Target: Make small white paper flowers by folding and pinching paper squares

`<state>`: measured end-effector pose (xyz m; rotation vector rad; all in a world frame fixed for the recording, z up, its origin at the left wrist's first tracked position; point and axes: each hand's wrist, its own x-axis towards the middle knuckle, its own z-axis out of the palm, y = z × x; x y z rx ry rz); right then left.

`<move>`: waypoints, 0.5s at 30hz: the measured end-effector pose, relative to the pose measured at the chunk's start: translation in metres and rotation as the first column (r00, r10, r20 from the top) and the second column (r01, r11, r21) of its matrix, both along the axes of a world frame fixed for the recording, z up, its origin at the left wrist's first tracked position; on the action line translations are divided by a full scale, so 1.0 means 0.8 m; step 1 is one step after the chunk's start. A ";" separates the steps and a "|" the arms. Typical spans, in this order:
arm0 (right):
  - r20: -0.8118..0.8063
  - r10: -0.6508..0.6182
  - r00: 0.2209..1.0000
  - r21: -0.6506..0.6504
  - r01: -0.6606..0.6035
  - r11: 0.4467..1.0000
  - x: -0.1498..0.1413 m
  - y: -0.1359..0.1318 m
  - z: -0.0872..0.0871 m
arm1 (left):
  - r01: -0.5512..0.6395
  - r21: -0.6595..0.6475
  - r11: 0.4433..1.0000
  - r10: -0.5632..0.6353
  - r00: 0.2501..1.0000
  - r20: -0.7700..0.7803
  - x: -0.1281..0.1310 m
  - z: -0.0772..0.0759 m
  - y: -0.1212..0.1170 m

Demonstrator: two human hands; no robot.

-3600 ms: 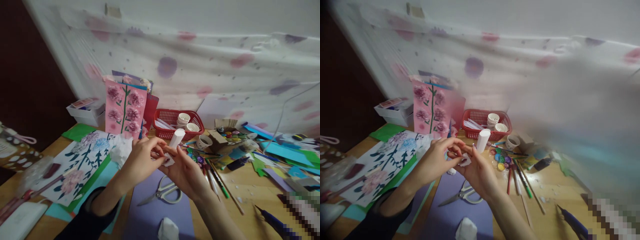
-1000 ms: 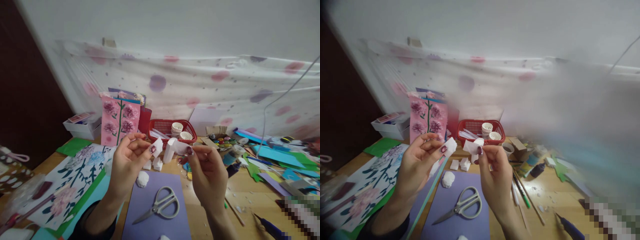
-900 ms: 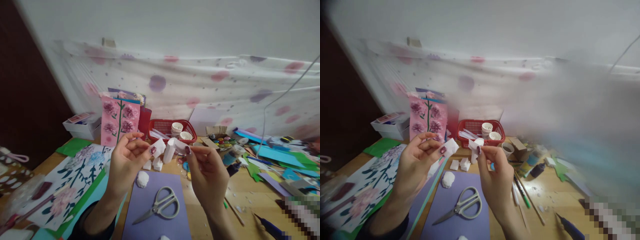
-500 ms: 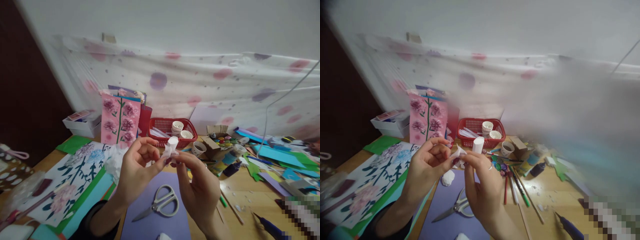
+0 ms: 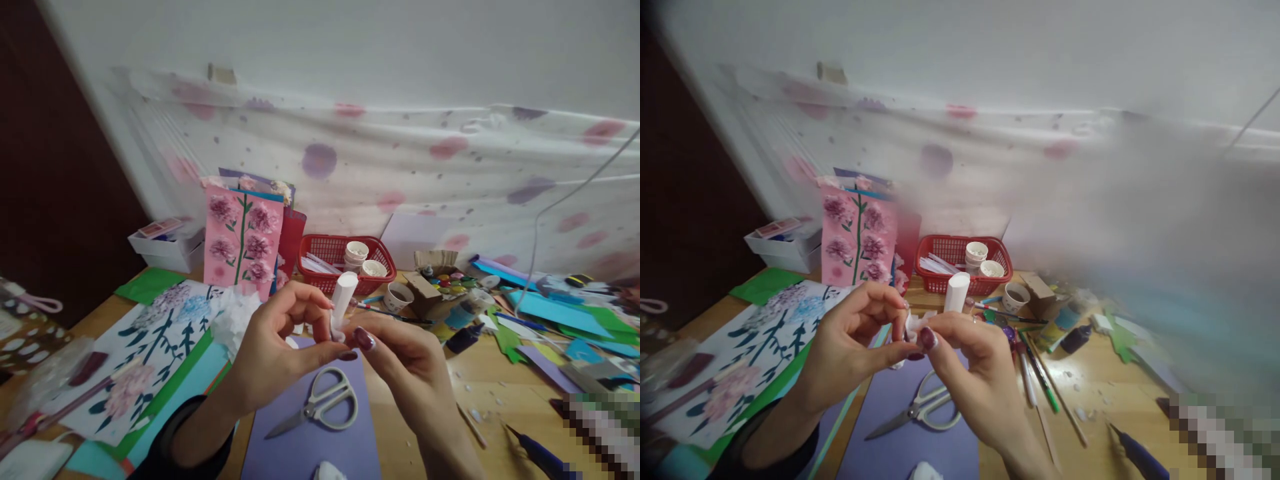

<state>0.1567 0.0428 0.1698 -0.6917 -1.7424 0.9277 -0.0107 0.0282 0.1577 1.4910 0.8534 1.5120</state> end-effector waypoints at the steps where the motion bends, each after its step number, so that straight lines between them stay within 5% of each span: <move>1: -0.008 0.025 1.000 -0.055 -0.026 0.998 0.001 0.000 0.001 | -0.006 0.019 1.000 0.006 1.000 -0.025 -0.001 0.000 0.000; 8: -0.157 0.101 0.982 -0.247 -0.138 0.959 -0.003 0.004 -0.001 | -0.047 0.153 0.987 0.069 0.987 -0.143 -0.006 -0.003 0.001; 15: -0.270 0.064 0.961 -0.330 -0.155 0.931 0.000 0.014 -0.012 | -0.128 0.450 0.884 0.268 0.927 -0.261 -0.012 0.002 0.008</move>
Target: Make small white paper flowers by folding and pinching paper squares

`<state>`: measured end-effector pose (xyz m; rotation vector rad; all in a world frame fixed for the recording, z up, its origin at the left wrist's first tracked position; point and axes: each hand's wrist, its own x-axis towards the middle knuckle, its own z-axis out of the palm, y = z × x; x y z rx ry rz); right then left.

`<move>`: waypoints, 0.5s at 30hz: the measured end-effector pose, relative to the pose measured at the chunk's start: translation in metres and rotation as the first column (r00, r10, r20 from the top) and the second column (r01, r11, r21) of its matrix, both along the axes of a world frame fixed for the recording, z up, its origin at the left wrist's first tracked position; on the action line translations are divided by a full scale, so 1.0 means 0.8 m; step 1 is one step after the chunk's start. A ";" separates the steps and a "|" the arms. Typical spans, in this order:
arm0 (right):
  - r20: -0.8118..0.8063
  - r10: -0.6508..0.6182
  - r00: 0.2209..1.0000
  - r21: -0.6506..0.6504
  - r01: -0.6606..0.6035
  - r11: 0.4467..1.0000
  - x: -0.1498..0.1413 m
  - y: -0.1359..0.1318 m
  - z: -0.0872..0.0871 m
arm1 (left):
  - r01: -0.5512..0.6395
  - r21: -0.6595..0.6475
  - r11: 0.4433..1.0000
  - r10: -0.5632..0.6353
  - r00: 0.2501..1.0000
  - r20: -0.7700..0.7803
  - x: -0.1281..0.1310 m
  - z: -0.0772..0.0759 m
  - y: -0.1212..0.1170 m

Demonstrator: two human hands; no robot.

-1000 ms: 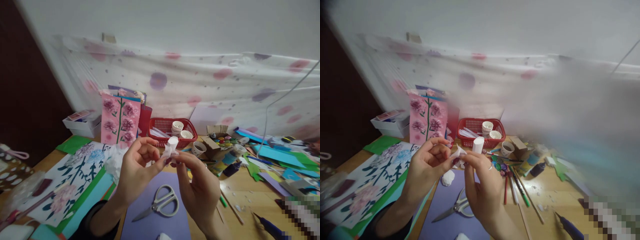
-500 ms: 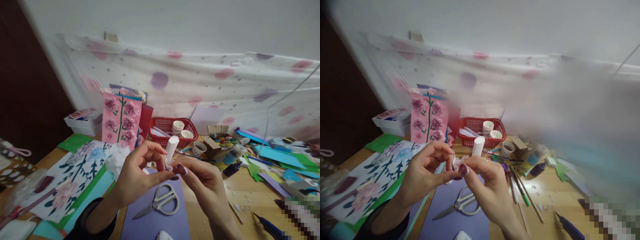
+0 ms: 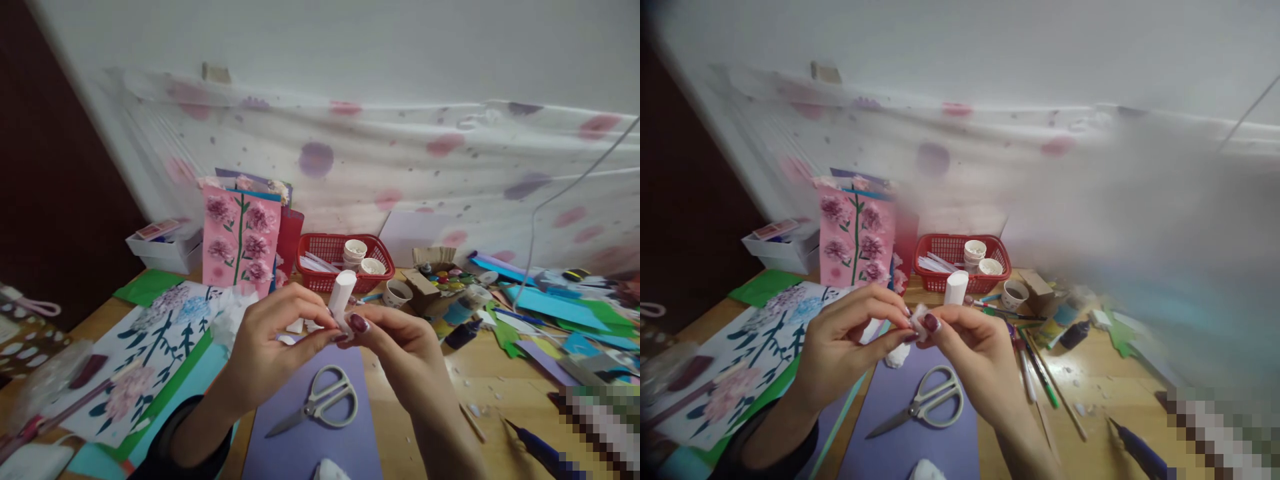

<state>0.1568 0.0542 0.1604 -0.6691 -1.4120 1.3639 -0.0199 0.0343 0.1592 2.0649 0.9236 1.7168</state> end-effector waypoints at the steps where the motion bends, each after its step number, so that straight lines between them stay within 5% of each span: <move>1: -0.016 0.005 1.000 -0.014 -0.006 1.000 0.001 0.000 -0.001 | -0.010 0.006 1.000 0.010 1.000 -0.003 0.000 0.000 -0.001; 7: -0.035 0.038 0.999 -0.042 -0.039 0.998 0.003 0.000 -0.003 | -0.119 -0.055 0.991 0.122 0.991 0.055 0.004 -0.007 -0.006; 15: -0.012 -0.016 1.000 -0.013 0.016 1.000 0.002 -0.003 -0.001 | -0.079 -0.193 0.978 0.120 0.970 0.212 0.007 -0.008 -0.007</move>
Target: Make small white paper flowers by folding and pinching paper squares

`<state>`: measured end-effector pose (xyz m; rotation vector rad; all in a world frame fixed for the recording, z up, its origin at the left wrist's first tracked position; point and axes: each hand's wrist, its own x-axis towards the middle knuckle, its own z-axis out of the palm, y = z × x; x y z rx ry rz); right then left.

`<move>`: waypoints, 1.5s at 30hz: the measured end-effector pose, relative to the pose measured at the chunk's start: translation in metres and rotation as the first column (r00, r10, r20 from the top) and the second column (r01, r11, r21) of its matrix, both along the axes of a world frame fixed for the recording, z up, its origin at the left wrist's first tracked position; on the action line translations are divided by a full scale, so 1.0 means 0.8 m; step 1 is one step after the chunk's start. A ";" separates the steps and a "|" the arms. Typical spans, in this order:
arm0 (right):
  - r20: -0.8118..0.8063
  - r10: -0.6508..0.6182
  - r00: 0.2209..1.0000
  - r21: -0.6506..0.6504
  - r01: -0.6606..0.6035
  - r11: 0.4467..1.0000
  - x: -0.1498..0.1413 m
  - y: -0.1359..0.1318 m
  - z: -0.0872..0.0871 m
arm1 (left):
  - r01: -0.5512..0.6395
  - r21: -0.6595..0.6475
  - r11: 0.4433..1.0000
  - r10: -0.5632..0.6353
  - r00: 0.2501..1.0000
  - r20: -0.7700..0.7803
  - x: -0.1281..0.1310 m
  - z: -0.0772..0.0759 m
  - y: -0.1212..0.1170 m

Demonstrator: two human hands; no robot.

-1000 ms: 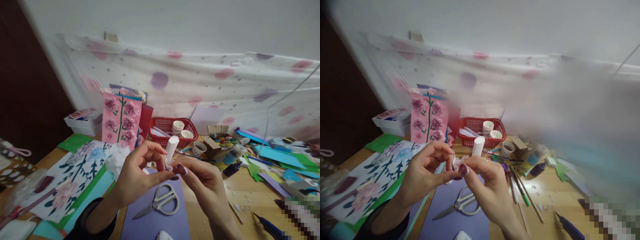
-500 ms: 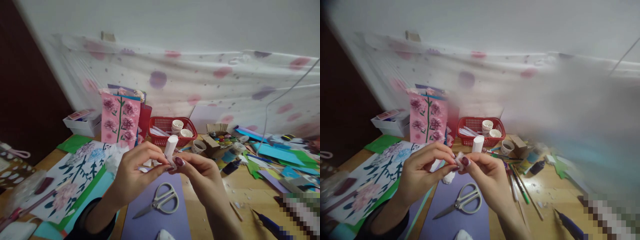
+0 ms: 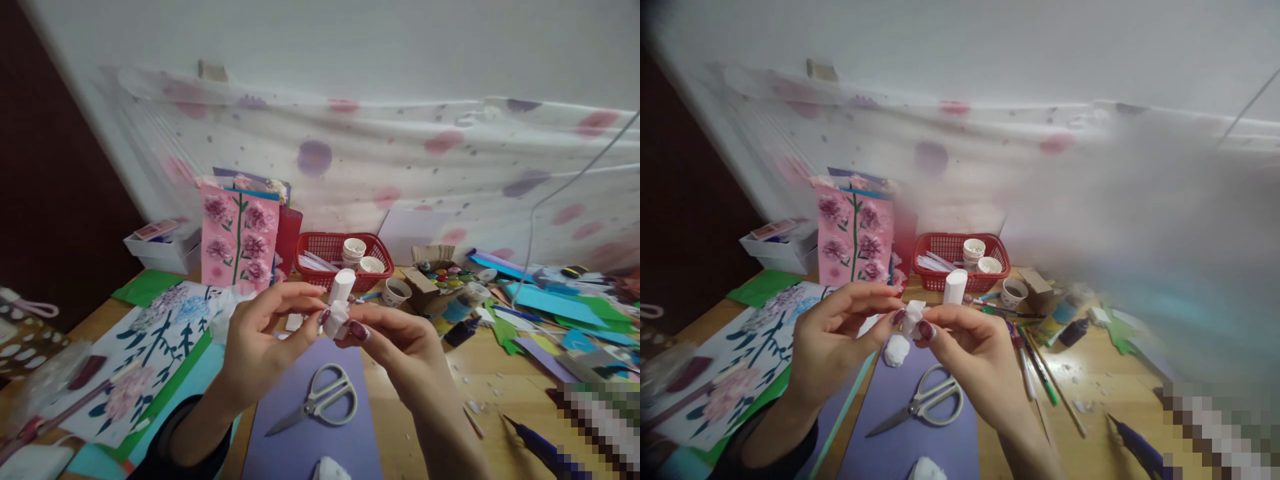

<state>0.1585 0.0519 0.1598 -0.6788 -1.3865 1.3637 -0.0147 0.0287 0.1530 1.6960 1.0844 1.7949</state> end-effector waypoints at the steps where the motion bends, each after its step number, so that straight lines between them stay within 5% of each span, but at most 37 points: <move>1: 0.014 -0.010 1.000 0.003 0.010 1.000 0.000 -0.001 0.001 | -0.002 -0.020 1.000 0.002 1.000 0.008 0.000 0.000 0.000; 13: 0.001 -0.027 1.000 -0.024 0.027 0.999 -0.002 -0.003 0.004 | 0.034 -0.115 0.993 -0.028 0.998 0.052 0.001 0.004 0.002; 22: 0.081 -0.078 0.994 0.049 0.074 0.996 -0.002 -0.006 0.007 | 0.069 -0.057 0.996 -0.077 0.984 -0.161 0.001 0.007 -0.003; 45: 0.228 -0.212 0.950 0.266 0.148 0.952 -0.006 -0.008 0.007 | -0.025 -0.154 0.988 0.022 1.000 -0.022 0.005 0.006 -0.003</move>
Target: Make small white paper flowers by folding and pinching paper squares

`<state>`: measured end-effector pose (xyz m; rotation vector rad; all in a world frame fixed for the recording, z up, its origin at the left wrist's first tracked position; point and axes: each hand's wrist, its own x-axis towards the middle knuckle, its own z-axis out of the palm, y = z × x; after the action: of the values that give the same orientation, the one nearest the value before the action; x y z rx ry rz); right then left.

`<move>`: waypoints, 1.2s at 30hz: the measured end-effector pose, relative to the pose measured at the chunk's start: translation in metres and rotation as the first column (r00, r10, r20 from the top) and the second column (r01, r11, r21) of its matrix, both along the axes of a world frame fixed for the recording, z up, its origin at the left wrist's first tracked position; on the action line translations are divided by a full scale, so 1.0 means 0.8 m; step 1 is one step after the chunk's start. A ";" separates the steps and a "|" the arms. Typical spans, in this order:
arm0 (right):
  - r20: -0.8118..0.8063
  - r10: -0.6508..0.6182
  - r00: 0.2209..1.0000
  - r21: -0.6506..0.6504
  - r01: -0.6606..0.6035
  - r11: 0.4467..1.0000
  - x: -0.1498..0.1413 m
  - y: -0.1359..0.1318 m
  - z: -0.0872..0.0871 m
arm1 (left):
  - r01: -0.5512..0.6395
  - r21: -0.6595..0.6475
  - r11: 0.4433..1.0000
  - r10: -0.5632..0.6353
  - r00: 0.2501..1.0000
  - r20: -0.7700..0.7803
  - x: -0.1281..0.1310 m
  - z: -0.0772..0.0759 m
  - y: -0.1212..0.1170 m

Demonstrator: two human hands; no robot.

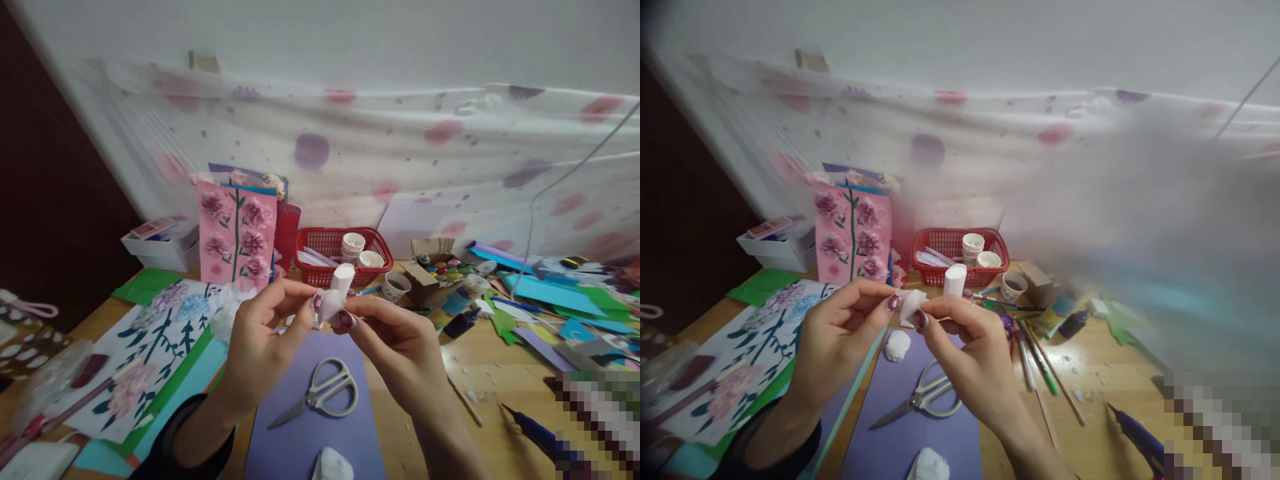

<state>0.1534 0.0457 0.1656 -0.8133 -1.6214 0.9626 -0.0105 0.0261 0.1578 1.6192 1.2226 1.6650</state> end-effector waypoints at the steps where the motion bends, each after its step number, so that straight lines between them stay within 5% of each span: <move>1: -0.005 -0.001 1.000 -0.002 0.001 1.000 0.000 0.001 0.000 | -0.024 0.003 1.000 0.024 1.000 0.008 0.000 0.000 0.000; 11: -0.032 0.005 0.999 -0.035 -0.006 0.999 0.004 0.002 -0.005 | -0.149 0.023 0.989 0.148 0.987 0.059 -0.014 0.001 0.016; 15: -0.049 -0.012 0.999 -0.056 0.009 0.998 0.004 0.002 -0.006 | -0.224 0.144 0.964 0.227 0.974 -0.007 -0.024 0.000 0.018; 21: -0.005 0.008 1.000 -0.017 -0.008 1.000 0.001 0.001 -0.003 | 0.006 0.229 0.973 0.069 0.946 -0.317 -0.006 0.003 -0.001; 30: 0.039 0.002 0.999 0.008 -0.003 1.000 0.000 0.002 -0.004 | -0.040 0.080 0.996 0.048 0.995 -0.090 0.000 -0.003 0.007; 36: 0.028 -0.028 0.999 -0.022 0.029 0.999 0.005 0.005 -0.005 | -0.195 0.024 0.980 0.194 0.980 0.053 -0.030 0.006 0.018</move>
<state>0.1571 0.0500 0.1619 -0.8662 -1.6211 0.9542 -0.0349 0.0402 0.1628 1.5052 1.3747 1.8384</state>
